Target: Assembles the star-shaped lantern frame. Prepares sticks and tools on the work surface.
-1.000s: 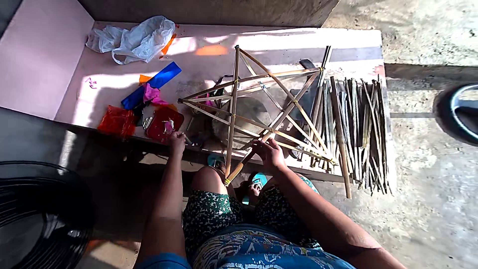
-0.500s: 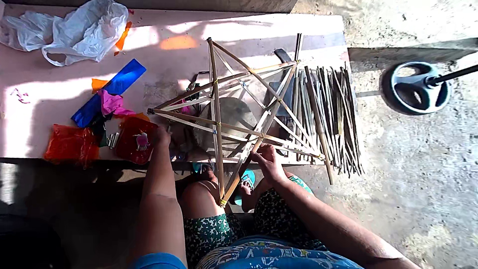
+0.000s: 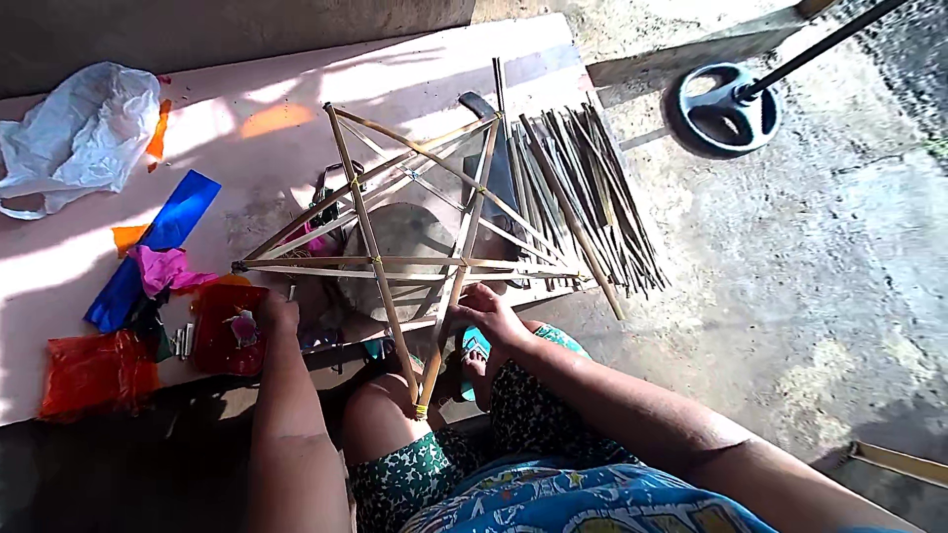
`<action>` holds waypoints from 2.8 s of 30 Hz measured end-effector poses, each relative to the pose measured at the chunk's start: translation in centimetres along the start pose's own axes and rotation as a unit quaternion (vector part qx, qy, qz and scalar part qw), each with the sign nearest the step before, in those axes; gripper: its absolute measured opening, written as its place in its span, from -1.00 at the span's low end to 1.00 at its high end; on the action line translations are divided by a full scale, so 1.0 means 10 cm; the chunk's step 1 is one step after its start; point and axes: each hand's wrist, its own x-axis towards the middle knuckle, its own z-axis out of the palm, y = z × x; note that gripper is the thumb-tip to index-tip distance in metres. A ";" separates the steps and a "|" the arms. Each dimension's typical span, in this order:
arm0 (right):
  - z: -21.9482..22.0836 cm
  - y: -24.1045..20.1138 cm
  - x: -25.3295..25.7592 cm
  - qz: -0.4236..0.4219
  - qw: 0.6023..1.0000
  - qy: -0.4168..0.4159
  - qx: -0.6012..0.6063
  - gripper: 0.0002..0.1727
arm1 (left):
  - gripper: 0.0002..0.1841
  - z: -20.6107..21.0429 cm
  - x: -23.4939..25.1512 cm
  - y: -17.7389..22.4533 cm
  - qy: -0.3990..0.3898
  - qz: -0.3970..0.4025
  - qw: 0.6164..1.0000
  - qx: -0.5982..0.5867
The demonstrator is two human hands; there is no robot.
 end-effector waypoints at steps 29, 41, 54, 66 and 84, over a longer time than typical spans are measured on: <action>0.16 -0.03 -0.18 0.000 1.000 -0.009 -0.018 -0.37 | -0.75 -0.06 -1.74 0.74 0.096 0.119 0.860 -0.487; 0.16 -0.01 -0.24 -0.112 0.947 0.079 -0.290 -0.18 | -0.75 0.32 -1.82 0.74 0.039 0.121 0.900 -0.416; 0.48 -0.10 -0.14 -0.267 0.841 -0.097 -0.460 -0.61 | -0.72 0.39 -1.66 0.66 0.019 0.128 0.916 -0.379; -0.17 -0.54 0.37 -0.356 0.817 0.066 -0.449 -0.53 | -0.83 -0.09 -2.11 0.99 -0.139 -0.006 0.735 -0.664; -1.11 -0.82 0.34 -0.018 0.995 0.096 -0.033 -0.69 | -0.83 -0.66 -1.91 1.30 0.006 0.042 0.806 -0.591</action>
